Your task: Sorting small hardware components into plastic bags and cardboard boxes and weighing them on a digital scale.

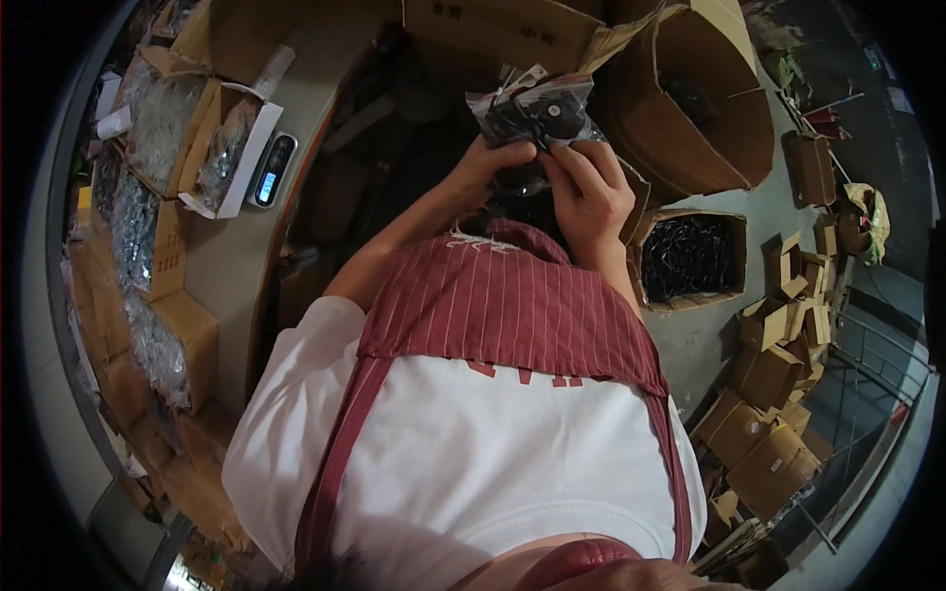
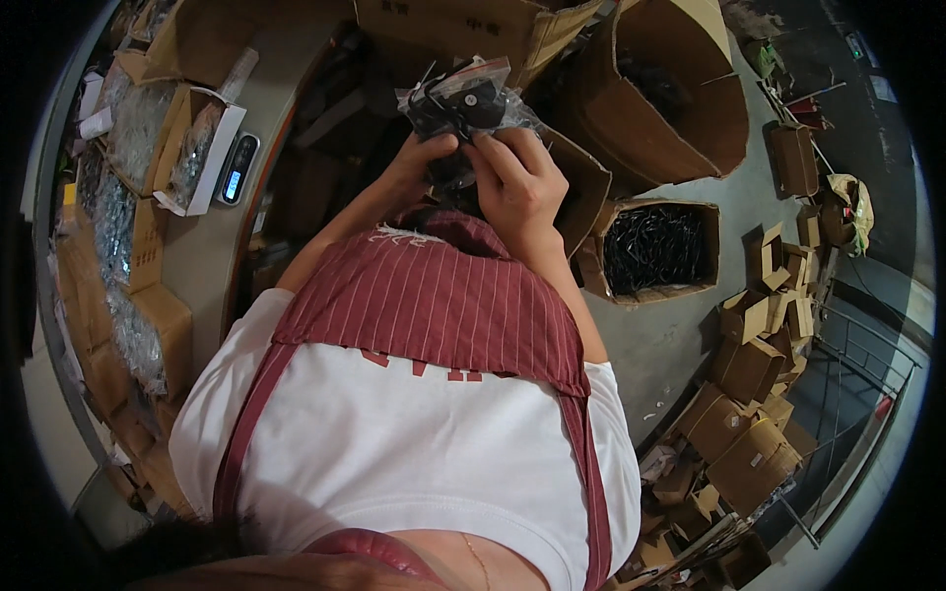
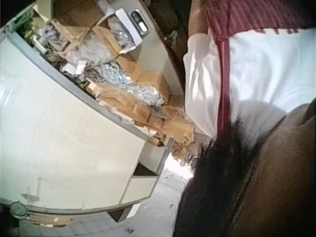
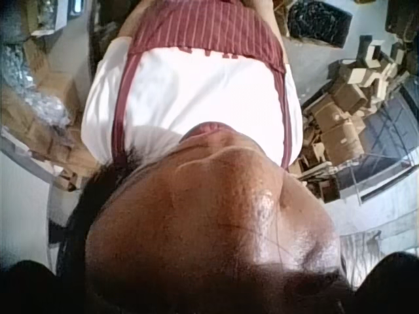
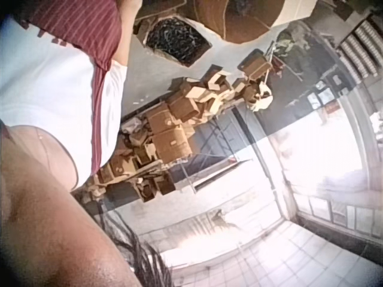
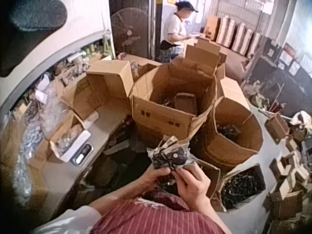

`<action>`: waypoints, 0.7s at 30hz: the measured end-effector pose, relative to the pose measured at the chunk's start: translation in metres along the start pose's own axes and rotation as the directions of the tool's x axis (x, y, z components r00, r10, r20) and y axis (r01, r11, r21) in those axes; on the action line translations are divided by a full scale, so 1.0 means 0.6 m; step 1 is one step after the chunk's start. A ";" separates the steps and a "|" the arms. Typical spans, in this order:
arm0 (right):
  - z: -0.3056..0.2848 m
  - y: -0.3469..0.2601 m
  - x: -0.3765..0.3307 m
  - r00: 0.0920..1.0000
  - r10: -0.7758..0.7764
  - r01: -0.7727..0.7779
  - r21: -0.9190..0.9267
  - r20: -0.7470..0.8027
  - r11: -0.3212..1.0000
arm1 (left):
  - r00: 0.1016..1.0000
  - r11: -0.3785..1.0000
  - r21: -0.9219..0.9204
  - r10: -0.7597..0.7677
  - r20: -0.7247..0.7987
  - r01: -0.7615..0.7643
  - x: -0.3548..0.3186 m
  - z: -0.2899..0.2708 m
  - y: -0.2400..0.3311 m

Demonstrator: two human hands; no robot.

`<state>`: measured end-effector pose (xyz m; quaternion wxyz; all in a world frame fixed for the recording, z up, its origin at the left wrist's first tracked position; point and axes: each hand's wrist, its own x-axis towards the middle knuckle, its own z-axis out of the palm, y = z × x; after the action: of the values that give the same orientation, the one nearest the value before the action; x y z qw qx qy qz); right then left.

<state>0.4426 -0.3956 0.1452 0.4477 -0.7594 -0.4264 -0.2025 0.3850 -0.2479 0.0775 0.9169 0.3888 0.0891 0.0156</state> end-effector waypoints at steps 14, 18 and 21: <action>0.030 -0.025 0.026 0.985 -0.158 0.170 -0.307 0.065 0.936 | 0.990 0.972 -0.188 -0.135 0.052 0.142 0.017 -0.011 -0.014; 0.040 -0.021 0.021 0.979 -0.094 0.132 -0.214 0.181 0.968 | 0.998 0.991 -0.123 -0.062 -0.008 0.061 0.015 -0.007 -0.004; 0.034 -0.029 0.027 0.970 -0.083 0.121 -0.156 0.227 0.980 | 0.997 0.986 -0.150 -0.077 -0.018 0.073 0.011 -0.014 -0.003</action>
<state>0.4355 -0.3662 0.1549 0.3209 -0.7893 -0.4931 -0.1757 0.3901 -0.2424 0.0697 0.9422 0.3154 0.1131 -0.0076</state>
